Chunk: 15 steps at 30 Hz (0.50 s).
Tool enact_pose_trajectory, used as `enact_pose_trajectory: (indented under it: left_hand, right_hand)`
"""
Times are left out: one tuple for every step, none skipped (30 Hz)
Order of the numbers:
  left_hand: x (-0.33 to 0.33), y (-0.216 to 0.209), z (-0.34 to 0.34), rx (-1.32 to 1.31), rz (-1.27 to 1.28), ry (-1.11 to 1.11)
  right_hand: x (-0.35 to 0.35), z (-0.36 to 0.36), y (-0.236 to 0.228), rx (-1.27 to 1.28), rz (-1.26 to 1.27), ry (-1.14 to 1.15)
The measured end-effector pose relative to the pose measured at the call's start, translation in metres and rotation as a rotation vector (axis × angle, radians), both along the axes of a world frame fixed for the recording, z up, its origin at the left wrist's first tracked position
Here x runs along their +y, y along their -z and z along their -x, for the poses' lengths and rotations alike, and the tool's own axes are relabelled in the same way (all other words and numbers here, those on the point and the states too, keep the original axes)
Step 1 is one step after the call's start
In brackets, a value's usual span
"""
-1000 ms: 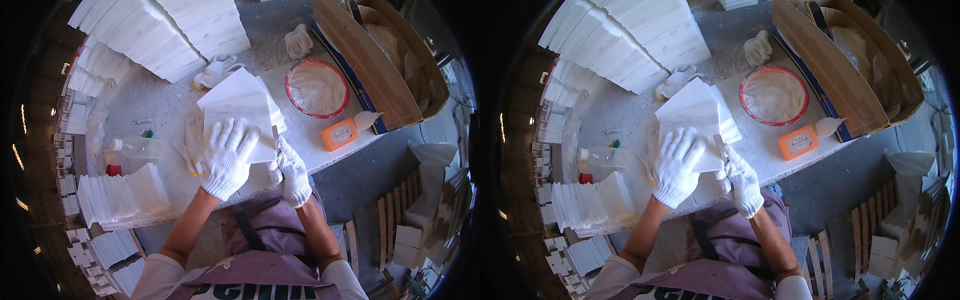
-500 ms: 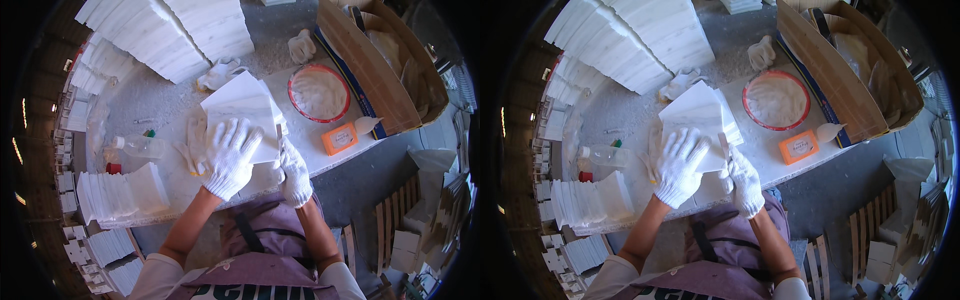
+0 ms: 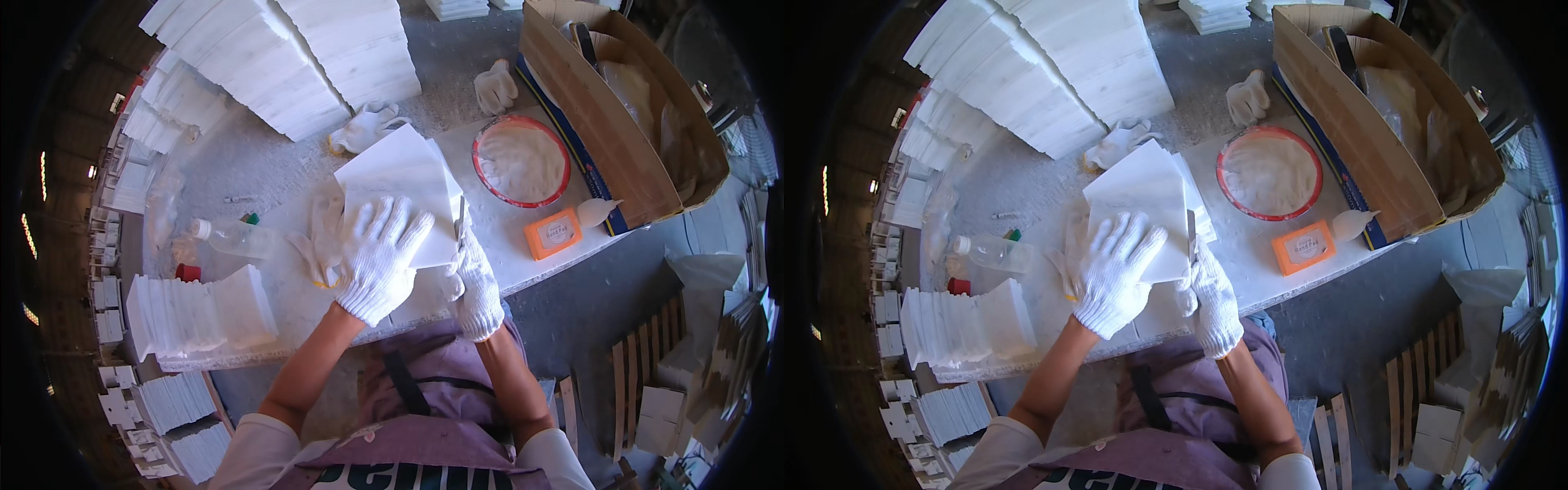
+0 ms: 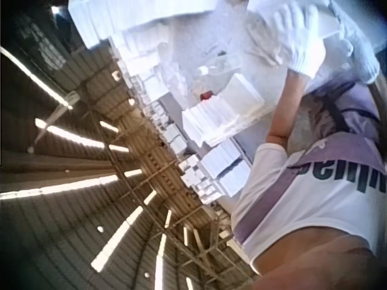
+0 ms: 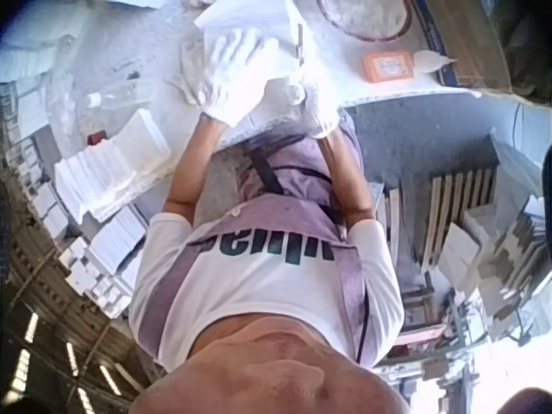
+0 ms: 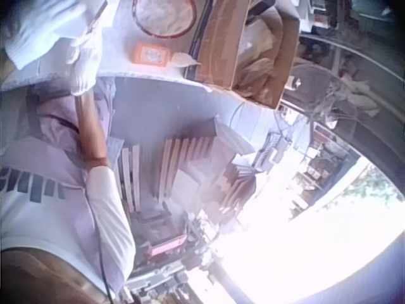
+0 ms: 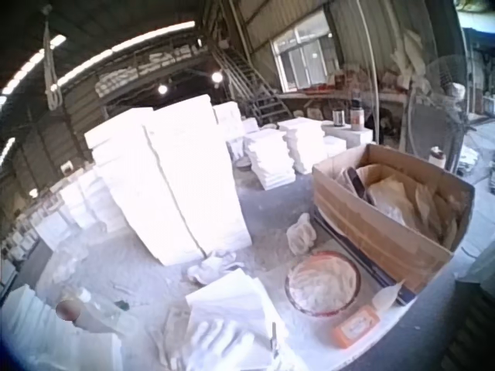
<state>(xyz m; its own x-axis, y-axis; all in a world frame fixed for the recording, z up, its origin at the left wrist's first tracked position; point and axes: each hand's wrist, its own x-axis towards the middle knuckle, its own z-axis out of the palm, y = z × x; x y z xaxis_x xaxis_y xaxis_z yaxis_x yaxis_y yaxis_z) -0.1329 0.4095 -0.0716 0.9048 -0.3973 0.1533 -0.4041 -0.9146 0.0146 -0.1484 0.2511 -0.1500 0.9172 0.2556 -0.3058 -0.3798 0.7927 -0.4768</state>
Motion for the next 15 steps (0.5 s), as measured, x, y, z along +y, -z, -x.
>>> enact_pose_trajectory:
  left_hand:
    - [0.003, 0.004, 0.001, -0.003, -0.001, 0.006]
    - [0.005, 0.005, 0.001, -0.005, -0.002, 0.013]
    - [0.005, 0.004, 0.002, 0.013, 0.002, 0.009]
    - [0.004, 0.000, 0.001, 0.030, 0.005, 0.007]
    - [0.004, -0.003, 0.001, 0.047, 0.007, 0.005]
    - [0.005, -0.007, 0.000, 0.033, 0.020, 0.026]
    - [0.006, -0.012, -0.002, 0.010, 0.032, 0.041]
    - [0.008, -0.017, -0.004, -0.013, 0.044, 0.054]
    - [0.011, -0.025, -0.007, -0.007, 0.050, 0.078]
    - [0.014, -0.034, -0.014, -0.001, 0.059, 0.106]
    - [0.019, -0.044, -0.022, 0.004, 0.067, 0.133]
    - [0.024, -0.056, -0.032, -0.021, 0.131, 0.140]
    - [0.021, -0.076, -0.038, 0.159, 0.075, -0.014]
    - [0.029, -0.084, -0.049, 0.173, 0.124, 0.038]
    - [0.036, -0.092, -0.056, 0.188, 0.164, 0.091]
  right_hand:
    - [-0.001, 0.006, -0.001, 0.006, -0.035, -0.019]
    - [-0.002, 0.012, -0.003, 0.013, -0.071, -0.038]
    - [-0.004, 0.020, -0.004, 0.021, -0.101, -0.059]
    - [-0.009, 0.030, 0.001, 0.001, -0.139, -0.099]
    - [-0.014, 0.037, 0.004, -0.026, -0.082, -0.100]
    - [-0.019, 0.041, 0.005, -0.061, -0.023, -0.105]
    - [-0.027, 0.039, 0.007, -0.018, -0.090, -0.087]
    - [-0.034, 0.039, 0.010, 0.030, -0.157, -0.064]
    - [-0.041, 0.038, 0.013, 0.076, -0.223, -0.041]
    - [-0.045, 0.034, 0.012, 0.088, -0.170, 0.006]
    - [-0.049, 0.032, 0.013, 0.100, -0.119, 0.053]
    - [-0.054, 0.030, 0.017, 0.057, -0.064, 0.054]
    - [-0.057, 0.029, 0.019, 0.018, -0.006, 0.060]
    - [-0.063, 0.031, 0.016, 0.000, -0.033, 0.043]
    - [-0.064, 0.032, 0.008, -0.016, -0.067, 0.026]
